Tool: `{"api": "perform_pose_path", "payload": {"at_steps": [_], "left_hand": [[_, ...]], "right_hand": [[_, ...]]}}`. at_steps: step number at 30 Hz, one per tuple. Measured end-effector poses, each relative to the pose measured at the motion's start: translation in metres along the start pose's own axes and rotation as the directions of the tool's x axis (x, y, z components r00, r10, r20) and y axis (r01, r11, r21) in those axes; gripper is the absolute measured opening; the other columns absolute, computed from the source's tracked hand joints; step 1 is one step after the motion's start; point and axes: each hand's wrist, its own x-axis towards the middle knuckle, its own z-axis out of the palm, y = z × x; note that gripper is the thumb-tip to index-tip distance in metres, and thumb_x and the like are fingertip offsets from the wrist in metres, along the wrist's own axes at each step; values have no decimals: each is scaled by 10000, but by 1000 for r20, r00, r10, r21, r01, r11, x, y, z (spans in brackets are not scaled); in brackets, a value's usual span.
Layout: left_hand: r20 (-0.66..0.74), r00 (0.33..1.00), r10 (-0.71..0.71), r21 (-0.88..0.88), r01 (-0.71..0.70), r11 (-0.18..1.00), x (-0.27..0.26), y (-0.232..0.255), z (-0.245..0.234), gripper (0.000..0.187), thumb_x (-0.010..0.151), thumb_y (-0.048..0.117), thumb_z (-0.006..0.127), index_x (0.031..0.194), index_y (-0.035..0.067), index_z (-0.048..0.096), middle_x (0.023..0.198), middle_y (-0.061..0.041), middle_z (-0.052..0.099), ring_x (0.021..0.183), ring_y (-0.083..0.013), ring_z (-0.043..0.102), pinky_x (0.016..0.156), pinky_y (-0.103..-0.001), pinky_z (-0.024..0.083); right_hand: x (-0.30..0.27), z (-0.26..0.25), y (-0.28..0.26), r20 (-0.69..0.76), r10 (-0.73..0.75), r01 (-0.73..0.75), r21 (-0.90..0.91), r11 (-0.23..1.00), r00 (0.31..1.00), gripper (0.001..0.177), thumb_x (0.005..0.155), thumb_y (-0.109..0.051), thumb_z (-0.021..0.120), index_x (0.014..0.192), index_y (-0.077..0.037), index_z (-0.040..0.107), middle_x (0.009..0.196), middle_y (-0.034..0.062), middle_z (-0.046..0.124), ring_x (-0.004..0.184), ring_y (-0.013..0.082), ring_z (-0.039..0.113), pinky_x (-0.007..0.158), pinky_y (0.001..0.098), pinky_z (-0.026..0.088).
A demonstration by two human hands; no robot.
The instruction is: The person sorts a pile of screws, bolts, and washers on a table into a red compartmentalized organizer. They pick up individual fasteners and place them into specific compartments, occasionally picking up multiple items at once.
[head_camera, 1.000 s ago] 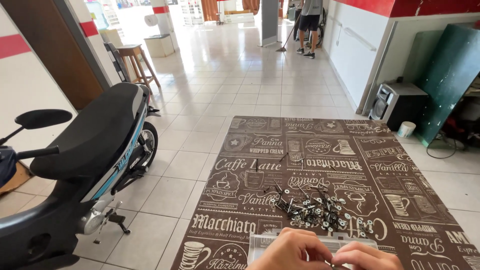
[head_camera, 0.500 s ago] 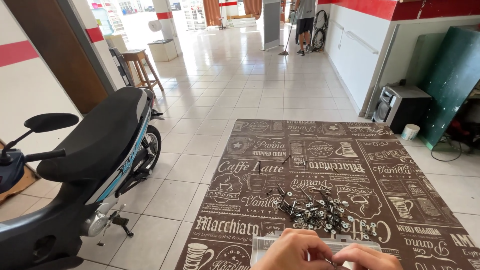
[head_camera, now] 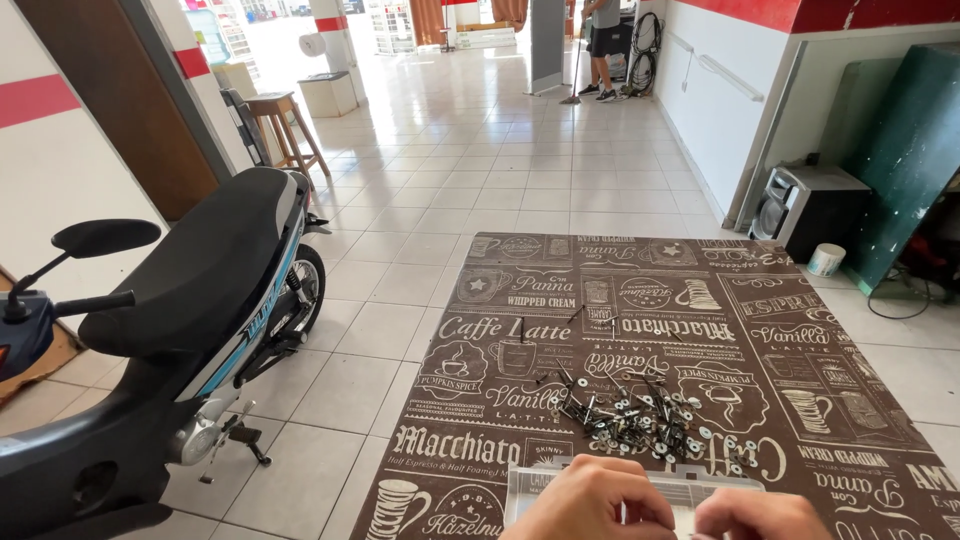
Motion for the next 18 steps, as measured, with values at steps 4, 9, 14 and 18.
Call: {"api": "perform_pose_path", "payload": {"at_steps": [4, 9, 14, 18], "left_hand": [[-104, 992, 66, 46, -62, 997, 3, -8, 1, 42, 926, 81, 773, 951, 76, 739, 896, -59, 718, 769, -167, 644, 782, -316, 544], [-148, 989, 30, 50, -23, 998, 5, -11, 5, 46, 920, 137, 765, 908, 95, 751, 859, -35, 742, 723, -131, 651, 744, -281, 568], [-186, 980, -76, 53, 87, 995, 8, -12, 6, 18, 883, 114, 790, 895, 120, 777, 800, 5, 731, 673, -105, 595, 635, -253, 520], [-157, 977, -144, 58, 155, 986, 9, -11, 7, 31, 889, 132, 777, 912, 111, 779, 847, -1, 748, 711, -109, 606, 658, -250, 541]], "right_hand": [[20, -43, 9, 148, -12, 13, -7, 1000, 989, 67, 711, -78, 962, 652, -106, 948, 488, 16, 761, 448, 121, 548, 484, 268, 401], [13, -81, 15, 232, 15, -19, 15, 1000, 973, 115, 762, -20, 858, 699, -44, 951, 445, 72, 768, 358, 141, 537, 333, 242, 386], [8, -100, -5, 368, -140, 158, -17, 987, 919, 162, 776, -73, 732, 625, -85, 788, 485, 9, 598, 456, 131, 449, 467, 299, 360], [6, -99, -7, 434, -171, 157, 67, 985, 884, 145, 729, -38, 728, 591, -77, 706, 489, 4, 543, 453, 128, 414, 439, 300, 337]]}}
